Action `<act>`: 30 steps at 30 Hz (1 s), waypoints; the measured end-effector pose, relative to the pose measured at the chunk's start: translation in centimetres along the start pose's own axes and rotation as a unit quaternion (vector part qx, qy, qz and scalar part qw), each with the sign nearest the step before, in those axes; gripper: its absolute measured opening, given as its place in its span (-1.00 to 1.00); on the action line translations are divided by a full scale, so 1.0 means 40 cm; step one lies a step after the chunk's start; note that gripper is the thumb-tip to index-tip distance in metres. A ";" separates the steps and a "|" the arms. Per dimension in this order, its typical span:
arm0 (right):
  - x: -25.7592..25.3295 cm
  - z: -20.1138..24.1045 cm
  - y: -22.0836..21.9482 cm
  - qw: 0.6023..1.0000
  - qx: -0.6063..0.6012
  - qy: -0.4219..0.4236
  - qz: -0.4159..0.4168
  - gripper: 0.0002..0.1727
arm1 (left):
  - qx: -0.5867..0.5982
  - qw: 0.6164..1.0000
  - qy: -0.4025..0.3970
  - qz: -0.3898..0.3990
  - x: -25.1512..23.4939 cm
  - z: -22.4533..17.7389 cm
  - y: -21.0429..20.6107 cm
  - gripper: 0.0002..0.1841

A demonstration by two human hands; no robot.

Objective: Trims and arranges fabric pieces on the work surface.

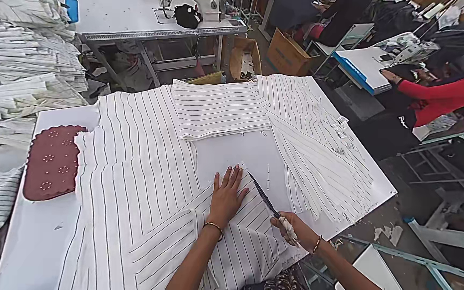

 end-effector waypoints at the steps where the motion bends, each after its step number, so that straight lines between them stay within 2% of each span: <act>1: -0.001 0.002 -0.004 1.000 -0.007 0.006 0.000 -0.76 | -0.002 1.000 -0.004 -0.004 0.000 0.001 -0.001 -0.30; 5: -0.018 0.029 -0.009 1.000 -0.002 0.010 0.011 -0.71 | -0.003 1.000 -0.005 -0.009 0.001 0.001 -0.001 -0.29; 23: -0.061 0.070 -0.012 0.999 0.021 0.006 -0.025 -0.72 | -0.008 1.000 -0.002 -0.019 0.001 -0.002 0.001 -0.25; 30: -0.084 0.107 -0.015 0.999 0.041 0.015 -0.012 -0.69 | -0.017 0.999 -0.006 -0.031 0.002 -0.003 0.002 -0.24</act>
Point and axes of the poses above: each hand's wrist, its own x-axis away from the middle knuckle, its own y-axis out of the back of the hand, z = x × y, the point moved 4 cm from there along -x, towards the middle knuckle, and after that the axes turned 15 degrees about x, right-handed, at the moved point
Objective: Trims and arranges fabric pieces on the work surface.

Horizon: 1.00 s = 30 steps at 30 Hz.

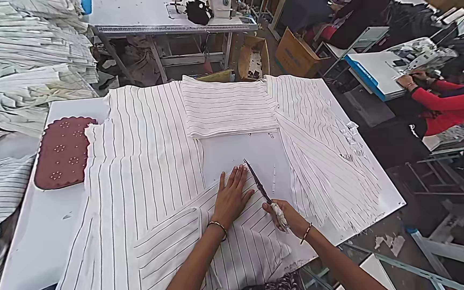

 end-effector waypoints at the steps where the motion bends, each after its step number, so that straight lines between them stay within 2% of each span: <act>1: -0.005 0.003 0.001 1.000 0.010 0.003 -0.004 -0.69 | 0.001 1.000 0.000 0.000 0.000 -0.001 0.001 -0.24; 5: 0.002 -0.008 -0.006 1.000 0.001 0.003 -0.030 -0.72 | 0.018 0.999 0.015 0.024 -0.002 -0.001 0.006 -0.18; 8: 0.019 -0.024 0.017 0.993 0.042 0.001 -0.106 -0.73 | 0.112 0.990 0.064 0.050 0.017 -0.019 0.063 -0.17; 10: 0.038 -0.035 0.069 0.960 0.182 0.011 -0.211 -0.75 | 0.156 0.985 0.078 0.010 0.073 -0.036 0.152 -0.33; 12: 0.066 -0.045 0.114 0.904 0.296 0.033 -0.307 -0.59 | 0.137 0.985 0.089 -0.061 0.161 -0.026 0.261 -0.50; 14: 0.084 -0.060 0.141 0.857 0.379 0.041 -0.347 -0.45 | 0.082 0.982 0.139 -0.102 0.262 0.025 0.354 -0.53; 15: 0.090 -0.062 0.145 0.841 0.402 0.045 -0.358 -0.44 | 0.053 0.977 0.188 -0.088 0.309 0.060 0.387 -0.50; 17: 0.107 -0.052 0.123 0.824 0.405 0.103 -0.383 -0.50 | 0.043 0.951 0.306 -0.015 0.380 0.128 0.418 -0.37; 19: 0.126 -0.002 0.052 0.821 0.382 0.197 -0.376 -0.53 | 0.060 0.934 0.352 -0.004 0.405 0.173 0.422 -0.32; 21: 0.146 0.075 -0.056 0.823 0.358 0.298 -0.326 -0.52 | 0.087 0.924 0.371 0.010 0.398 0.177 0.428 -0.40; 23: 0.179 0.174 -0.173 0.798 0.343 0.418 -0.265 -0.39 | 0.119 0.937 0.327 0.038 0.369 0.106 0.446 -0.58; 25: 0.232 0.275 -0.275 0.748 0.386 0.503 -0.197 -0.18 | 0.163 0.969 0.182 0.042 0.349 -0.028 0.481 -0.70; 26: 0.260 0.314 -0.309 0.726 0.430 0.512 -0.162 -0.18 | 0.184 0.978 0.095 0.030 0.350 -0.094 0.501 -0.74; 28: 0.291 0.359 -0.321 0.713 0.498 0.484 -0.097 -0.46 | 0.190 0.980 -0.046 -0.029 0.362 -0.180 0.566 -0.73; 30: 0.289 0.367 -0.263 0.726 0.531 0.429 -0.082 -0.68 | 0.198 0.976 -0.070 -0.059 0.372 -0.206 0.657 -0.70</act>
Point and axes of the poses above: each hand's wrist, its own x-axis away from the middle knuckle, its own y-axis out of the back of the hand, z = x × y, the point moved 4 cm from there along -x, towards the middle knuckle, and after that the axes turned 15 degrees about x, right-handed, at the moved point
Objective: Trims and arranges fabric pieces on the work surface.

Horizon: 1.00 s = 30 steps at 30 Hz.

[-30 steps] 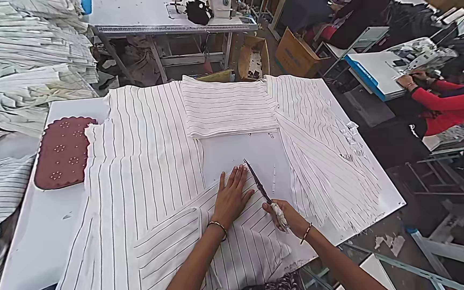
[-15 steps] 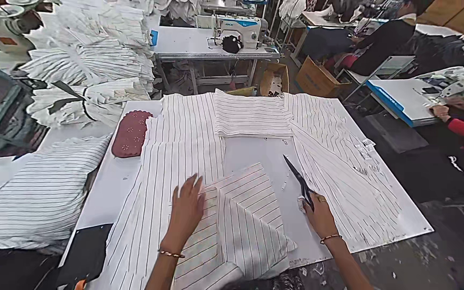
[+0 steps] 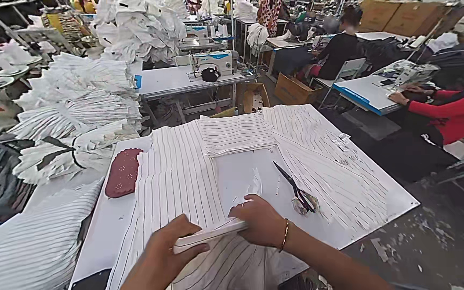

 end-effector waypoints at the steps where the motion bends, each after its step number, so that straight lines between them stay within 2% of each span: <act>1: 0.013 -0.044 0.014 0.999 0.012 -0.037 0.032 -0.70 | 0.013 1.000 0.024 -0.004 -0.007 -0.009 0.036 -0.71; 3: 0.032 -0.134 0.050 0.986 0.017 -0.131 0.098 -0.68 | 0.000 0.997 0.073 -0.013 -0.041 0.029 0.078 -0.71; 4: 0.033 -0.173 0.073 0.979 0.019 -0.174 0.106 -0.68 | -0.028 0.996 0.078 -0.018 -0.072 0.069 0.087 -0.70; 6: 0.020 -0.226 0.140 0.968 0.039 -0.242 0.057 -0.65 | -0.082 0.995 0.035 -0.043 -0.163 0.137 0.100 -0.68; 7: 0.010 -0.245 0.185 0.963 0.055 -0.262 -0.021 -0.64 | -0.101 0.992 -0.004 -0.071 -0.218 0.151 0.114 -0.68; 8: 0.001 -0.263 0.231 0.950 0.081 -0.266 -0.143 -0.66 | -0.123 0.985 -0.052 -0.112 -0.274 0.149 0.132 -0.69; 9: -0.007 -0.284 0.272 0.917 0.110 -0.250 -0.292 -0.71 | -0.137 0.973 -0.096 -0.157 -0.325 0.134 0.150 -0.71; 10: -0.018 -0.309 0.309 0.866 0.144 -0.214 -0.428 -0.75 | -0.144 0.960 -0.132 -0.199 -0.368 0.114 0.166 -0.71; 11: -0.029 -0.336 0.341 0.821 0.162 -0.184 -0.516 -0.76 | -0.142 0.948 -0.167 -0.232 -0.404 0.098 0.178 -0.72; 13: -0.053 -0.404 0.373 0.776 0.168 -0.159 -0.587 -0.76 | -0.132 0.928 -0.228 -0.263 -0.462 0.098 0.185 -0.74; 15: -0.088 -0.499 0.352 0.780 0.170 -0.166 -0.579 -0.77 | -0.121 0.927 -0.237 -0.265 -0.508 0.178 0.163 -0.73; 18: -0.166 -0.673 0.219 0.828 0.154 -0.208 -0.497 -0.72 | -0.110 0.953 -0.175 -0.220 -0.558 0.371 0.075 -0.76; 19: -0.192 -0.729 0.157 0.855 0.143 -0.233 -0.440 -0.70 | -0.111 0.967 -0.129 -0.191 -0.568 0.449 0.036 -0.76; 21: -0.223 -0.816 0.030 0.930 0.090 -0.288 -0.212 -0.55 | -0.134 0.983 -0.025 -0.120 -0.569 0.601 -0.048 -0.73; 22: -0.223 -0.845 -0.026 0.949 0.064 -0.292 -0.104 -0.49 | -0.156 0.984 0.023 -0.086 -0.560 0.653 -0.088 -0.69; 23: -0.207 -0.861 -0.065 0.955 0.048 -0.287 -0.063 -0.45 | -0.177 0.980 0.058 -0.063 -0.545 0.677 -0.124 -0.61; 25: -0.130 -0.872 -0.080 0.944 0.036 -0.302 -0.129 -0.46 | -0.222 0.971 0.083 -0.042 -0.503 0.661 -0.178 -0.38; 27: 0.010 -0.889 -0.058 0.898 0.046 -0.383 -0.210 -0.50 | -0.245 0.966 0.084 -0.004 -0.434 0.602 -0.238 -0.22; 30: 0.273 -0.960 -0.053 0.822 0.070 -0.531 -0.191 -0.53 | -0.230 0.964 0.089 0.103 -0.294 0.539 -0.389 -0.08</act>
Point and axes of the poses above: each hand's wrist, its own x-axis away from the middle knuckle, its own y-axis out of the back of the hand, z = x × y, the point moved 4 cm from there along -x, towards the middle knuckle, and after that the axes turned 15 degrees about x, right-handed, at the moved point
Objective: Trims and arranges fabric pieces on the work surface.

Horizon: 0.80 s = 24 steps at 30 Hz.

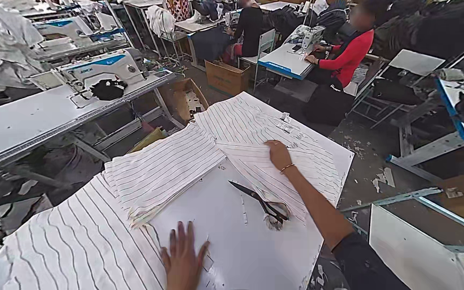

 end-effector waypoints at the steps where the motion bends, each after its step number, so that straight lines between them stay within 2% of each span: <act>1: 0.013 -0.079 0.005 0.998 0.027 -0.035 0.035 -0.54 | 0.010 0.999 -0.019 0.025 0.036 -0.040 -0.047 -0.07; 3: 0.051 -0.195 0.019 0.987 0.066 -0.092 0.117 -0.43 | 0.073 0.993 -0.057 0.068 0.100 -0.134 -0.125 -0.09; 4: 0.073 -0.232 0.030 0.981 0.080 -0.111 0.141 -0.39 | 0.146 0.982 -0.070 0.098 0.139 -0.189 -0.157 -0.15; 5: 0.091 -0.259 0.045 0.976 0.091 -0.123 0.155 -0.38 | 0.257 0.954 -0.073 0.137 0.180 -0.250 -0.181 -0.24; 6: 0.105 -0.279 0.061 0.974 0.098 -0.127 0.159 -0.40 | 0.388 0.899 -0.055 0.196 0.221 -0.310 -0.201 -0.32; 7: 0.120 -0.293 0.077 0.975 0.098 -0.127 0.153 -0.42 | 0.496 0.826 -0.027 0.268 0.262 -0.362 -0.221 -0.32; 8: 0.136 -0.302 0.094 0.980 0.092 -0.123 0.129 -0.46 | 0.569 0.757 0.003 0.323 0.299 -0.403 -0.238 -0.34; 9: 0.150 -0.306 0.113 0.986 0.083 -0.115 0.091 -0.50 | 0.599 0.715 0.027 0.358 0.330 -0.429 -0.251 -0.42; 10: 0.164 -0.303 0.134 0.992 0.065 -0.102 0.041 -0.56 | 0.599 0.709 0.029 0.371 0.351 -0.442 -0.256 -0.51; 14: 0.260 -0.192 0.213 0.996 -0.003 -0.014 -0.088 -0.64 | 0.525 0.802 0.055 0.279 0.390 -0.411 -0.225 -0.65; 16: 0.342 -0.092 0.240 0.989 -0.065 0.039 -0.128 -0.64 | 0.515 0.827 0.068 0.214 0.390 -0.393 -0.198 -0.65; 18: 0.442 0.012 0.236 0.972 -0.130 0.130 -0.146 -0.67 | 0.538 0.826 0.071 0.155 0.395 -0.398 -0.177 -0.61; 21: 0.591 0.137 0.182 0.930 -0.186 0.280 -0.149 -0.76 | 0.586 0.802 0.081 0.083 0.401 -0.414 -0.136 -0.55; 24: 0.700 0.206 0.118 0.901 -0.199 0.363 -0.128 -0.74 | 0.620 0.775 0.115 0.026 0.409 -0.418 -0.113 -0.51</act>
Point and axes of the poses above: each hand's wrist, its own x-axis away from the middle knuckle, its own y-axis out of the back of the hand, z = x × y, the point moved 4 cm from there along -x, towards the middle knuckle, and after that the axes turned 15 degrees about x, right-handed, at the moved point
